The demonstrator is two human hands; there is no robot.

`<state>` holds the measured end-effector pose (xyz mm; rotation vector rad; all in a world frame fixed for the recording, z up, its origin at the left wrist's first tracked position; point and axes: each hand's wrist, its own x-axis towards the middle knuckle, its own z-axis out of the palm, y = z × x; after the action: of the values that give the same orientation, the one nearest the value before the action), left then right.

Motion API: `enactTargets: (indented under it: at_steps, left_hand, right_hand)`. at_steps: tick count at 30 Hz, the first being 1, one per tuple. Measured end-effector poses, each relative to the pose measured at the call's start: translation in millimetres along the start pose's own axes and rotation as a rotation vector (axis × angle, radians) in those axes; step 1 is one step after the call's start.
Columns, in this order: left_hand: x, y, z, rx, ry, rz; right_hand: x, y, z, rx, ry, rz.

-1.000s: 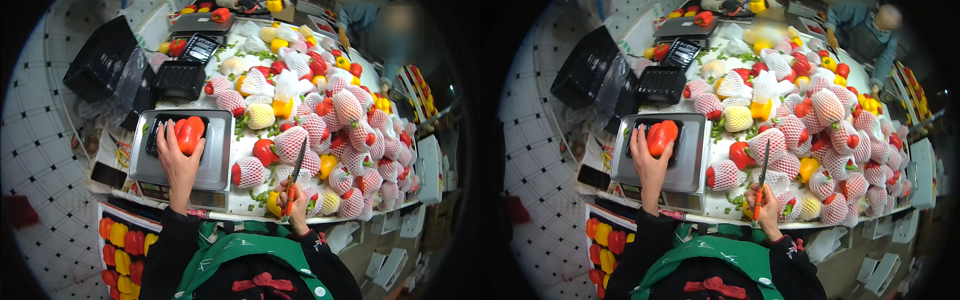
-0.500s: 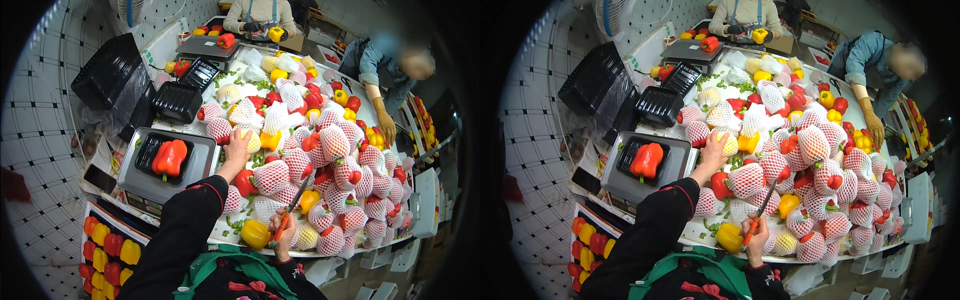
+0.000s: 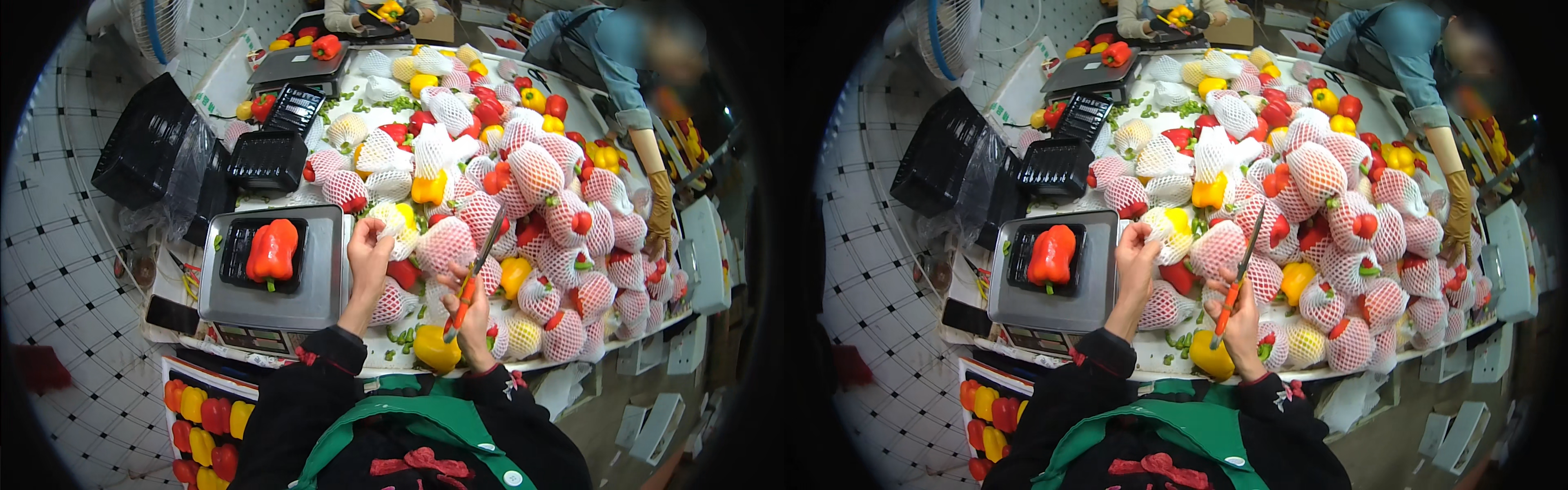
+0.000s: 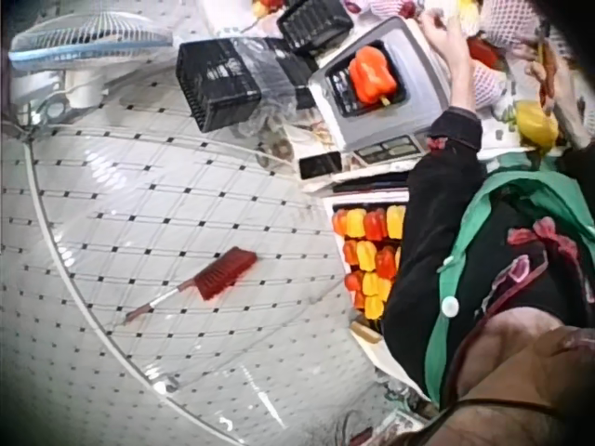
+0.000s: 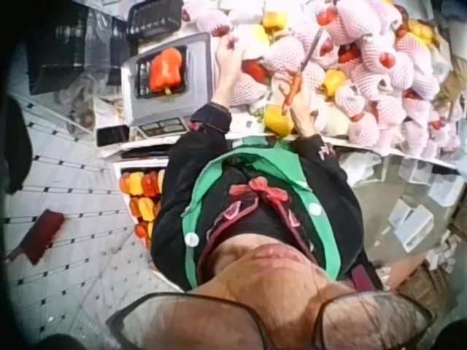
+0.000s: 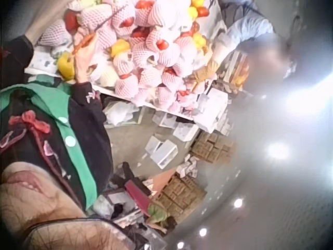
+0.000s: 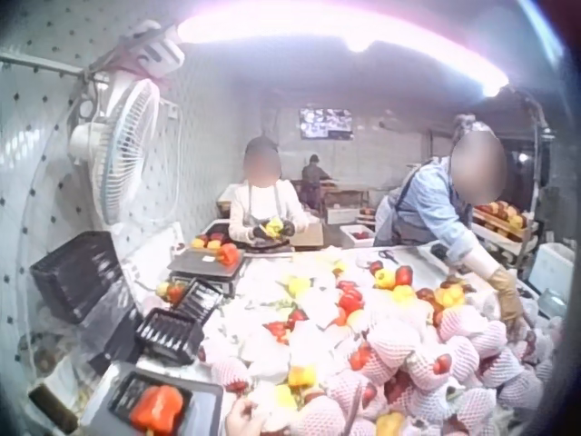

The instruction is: The person removes bell peppers from foam netting, trims the stems with scissors, weighs them on a digital scale, and places them into black plastic trays. The person repeats this process for multiple red and yellow peppers, arranging them in the trays.

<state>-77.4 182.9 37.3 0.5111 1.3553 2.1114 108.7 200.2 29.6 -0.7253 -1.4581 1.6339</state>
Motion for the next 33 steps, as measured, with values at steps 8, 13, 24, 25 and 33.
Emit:
enactTargets:
  at_steps: [8, 13, 24, 25, 33]
  left_hand:
    - [-102.0, 40.2, -4.1, 0.276, -0.503, 0.670]
    - [-113.7, 42.9, 1.8, 0.152, -0.730, 0.756]
    - [-71.6, 33.0, -13.5, -0.194, -0.056, -0.340]
    - [-63.5, 27.2, -17.7, -0.104, -0.083, -0.424]
    - [-82.3, 86.7, 20.0, 0.853, -0.692, 0.483]
  right_hand:
    - [-18.9, 4.1, 14.6, 0.592, 0.090, 0.314]
    - [-45.0, -3.0, 10.8, 0.697, 0.117, 0.261]
    - [-16.3, -13.9, -29.8, 0.750, -0.132, 0.074]
    - [-11.5, -16.8, -33.4, 0.717, -0.148, 0.059]
    - [-3.0, -29.7, -34.6, 0.157, 0.128, -0.110]
